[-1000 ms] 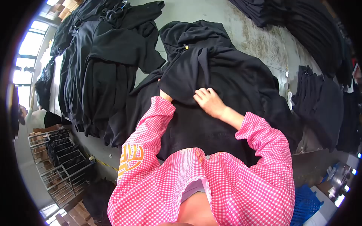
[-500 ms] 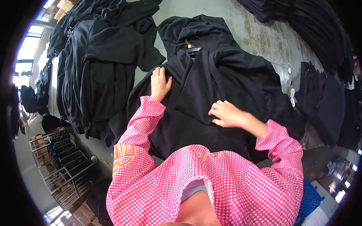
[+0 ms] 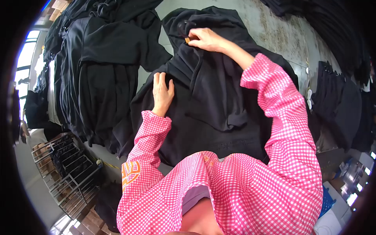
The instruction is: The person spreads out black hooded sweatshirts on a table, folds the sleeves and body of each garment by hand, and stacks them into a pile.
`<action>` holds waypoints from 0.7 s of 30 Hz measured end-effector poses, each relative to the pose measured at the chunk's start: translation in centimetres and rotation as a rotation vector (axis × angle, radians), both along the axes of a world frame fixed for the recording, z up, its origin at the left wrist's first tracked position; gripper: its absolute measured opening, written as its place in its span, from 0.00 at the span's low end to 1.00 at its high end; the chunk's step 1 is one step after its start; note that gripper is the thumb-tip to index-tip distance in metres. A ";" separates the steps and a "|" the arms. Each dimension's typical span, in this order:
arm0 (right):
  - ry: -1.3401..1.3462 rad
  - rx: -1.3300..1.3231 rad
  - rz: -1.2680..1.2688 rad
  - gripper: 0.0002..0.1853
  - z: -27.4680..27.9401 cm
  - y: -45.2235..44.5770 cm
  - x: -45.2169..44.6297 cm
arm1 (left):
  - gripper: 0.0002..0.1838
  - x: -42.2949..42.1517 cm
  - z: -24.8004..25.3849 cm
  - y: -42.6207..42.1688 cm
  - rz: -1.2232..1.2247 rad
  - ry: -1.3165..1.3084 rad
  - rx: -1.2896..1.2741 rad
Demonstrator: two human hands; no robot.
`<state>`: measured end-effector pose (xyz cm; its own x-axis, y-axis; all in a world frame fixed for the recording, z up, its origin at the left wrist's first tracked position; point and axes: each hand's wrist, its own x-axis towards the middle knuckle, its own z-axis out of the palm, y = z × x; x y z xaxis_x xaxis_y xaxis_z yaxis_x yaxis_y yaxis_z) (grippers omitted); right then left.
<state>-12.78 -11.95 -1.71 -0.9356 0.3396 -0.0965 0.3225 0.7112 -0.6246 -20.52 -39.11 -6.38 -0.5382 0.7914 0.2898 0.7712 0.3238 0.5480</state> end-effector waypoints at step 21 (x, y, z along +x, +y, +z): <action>0.126 -0.128 -0.351 0.17 5.0 -12.2 21.5 | 0.13 2.6 3.6 1.6 -0.052 -0.481 -0.273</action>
<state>8.69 -24.18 3.31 -0.7717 0.6340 -0.0503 0.4476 0.4851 -0.7512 -17.89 -37.53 -2.77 -0.5174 0.8323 -0.1987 0.4733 0.4718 0.7439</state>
